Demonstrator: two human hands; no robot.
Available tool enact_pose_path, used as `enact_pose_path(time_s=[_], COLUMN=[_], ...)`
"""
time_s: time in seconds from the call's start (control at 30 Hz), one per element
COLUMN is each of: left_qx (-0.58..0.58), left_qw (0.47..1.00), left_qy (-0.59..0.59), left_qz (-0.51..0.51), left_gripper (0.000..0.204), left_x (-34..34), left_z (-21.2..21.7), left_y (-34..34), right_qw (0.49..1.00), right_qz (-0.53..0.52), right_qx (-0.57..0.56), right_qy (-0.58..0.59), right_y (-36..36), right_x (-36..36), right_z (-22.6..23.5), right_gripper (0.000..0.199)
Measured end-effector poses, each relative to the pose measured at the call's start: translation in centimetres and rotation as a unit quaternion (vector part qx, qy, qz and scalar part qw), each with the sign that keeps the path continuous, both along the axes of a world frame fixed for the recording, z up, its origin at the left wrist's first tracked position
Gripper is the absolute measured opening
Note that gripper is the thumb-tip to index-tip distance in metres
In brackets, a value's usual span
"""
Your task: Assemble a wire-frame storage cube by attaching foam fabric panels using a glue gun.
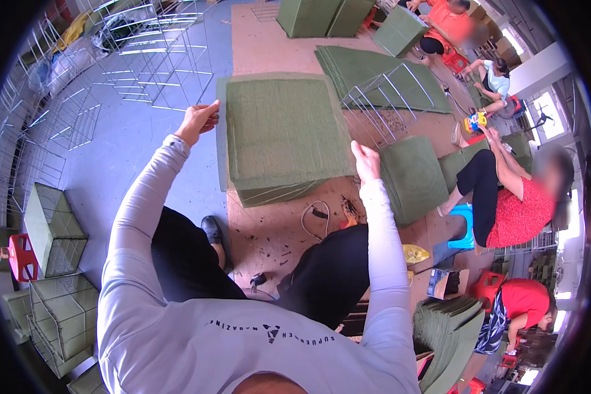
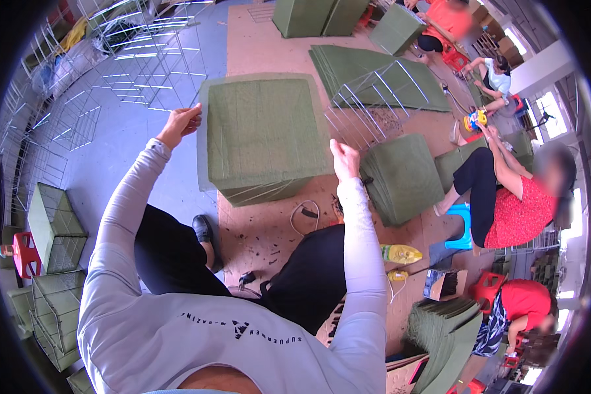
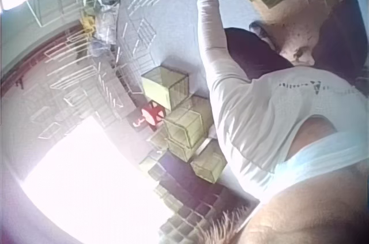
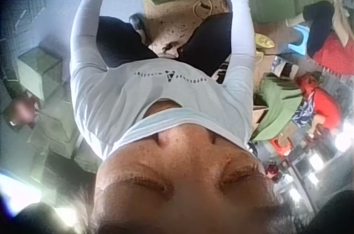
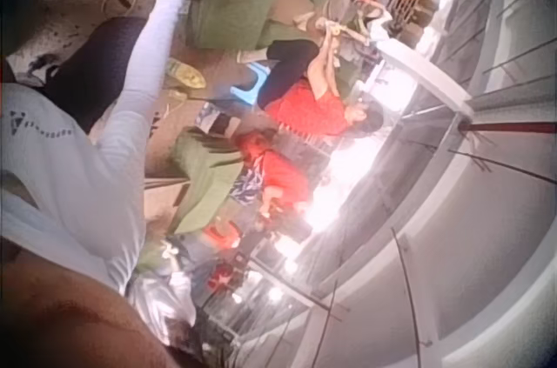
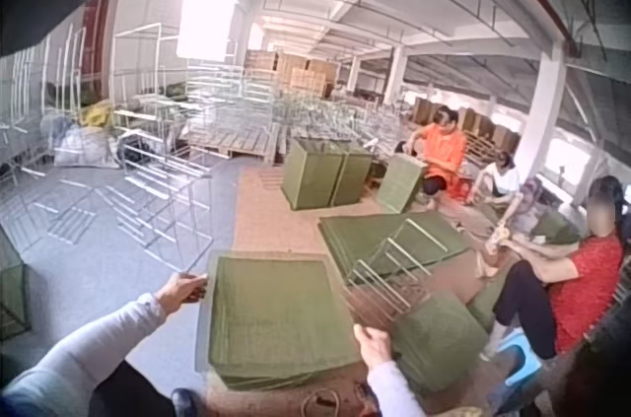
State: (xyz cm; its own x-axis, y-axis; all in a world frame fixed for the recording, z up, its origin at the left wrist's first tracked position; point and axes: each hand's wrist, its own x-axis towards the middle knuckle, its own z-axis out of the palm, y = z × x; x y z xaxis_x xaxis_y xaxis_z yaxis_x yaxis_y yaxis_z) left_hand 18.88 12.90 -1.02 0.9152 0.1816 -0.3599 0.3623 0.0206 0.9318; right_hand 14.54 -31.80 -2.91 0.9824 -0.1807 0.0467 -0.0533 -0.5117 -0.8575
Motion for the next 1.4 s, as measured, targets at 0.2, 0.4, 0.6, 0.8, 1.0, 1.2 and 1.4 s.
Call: enact_pose_path(time_s=[0.2,0.4,0.6,0.8,1.0,1.2,1.4], left_qx=[0.049,0.068,0.066,0.123,0.129,0.176,0.145], left_qw=[0.992,0.99,0.991,0.978,0.97,0.952,0.962], left_qy=[0.01,-0.004,0.004,0.021,0.004,0.008,-0.002], left_qz=[-0.117,-0.126,-0.118,-0.166,-0.207,-0.25,-0.232], left_gripper=[0.03,0.02,0.032,0.032,0.031,0.029,0.028], left_x=[-4.5,-6.5,-7.7,-10.2,-11.6,-12.5,-13.1], left_z=[1.7,1.2,1.3,3.1,2.9,3.4,3.2], left_y=[0.3,-0.5,-0.7,-1.0,-0.9,-1.6,-1.9], right_qw=[0.993,0.988,0.987,0.98,0.967,0.956,0.948], right_qz=[0.043,0.041,-0.003,0.01,0.026,0.069,0.095], right_qx=[0.108,0.147,0.145,0.148,0.201,0.224,0.232], right_qy=[0.012,-0.009,0.067,0.135,0.152,0.178,0.195], right_y=[-0.7,-0.4,0.3,-0.1,-0.8,-1.4,-1.7], right_x=[-0.3,-0.4,-1.4,-2.3,-2.7,-3.2,-3.9], right_z=[-0.6,-1.1,0.6,2.1,2.0,2.3,2.8], right_gripper=[0.026,0.022,0.025,0.023,0.016,0.021,0.024])
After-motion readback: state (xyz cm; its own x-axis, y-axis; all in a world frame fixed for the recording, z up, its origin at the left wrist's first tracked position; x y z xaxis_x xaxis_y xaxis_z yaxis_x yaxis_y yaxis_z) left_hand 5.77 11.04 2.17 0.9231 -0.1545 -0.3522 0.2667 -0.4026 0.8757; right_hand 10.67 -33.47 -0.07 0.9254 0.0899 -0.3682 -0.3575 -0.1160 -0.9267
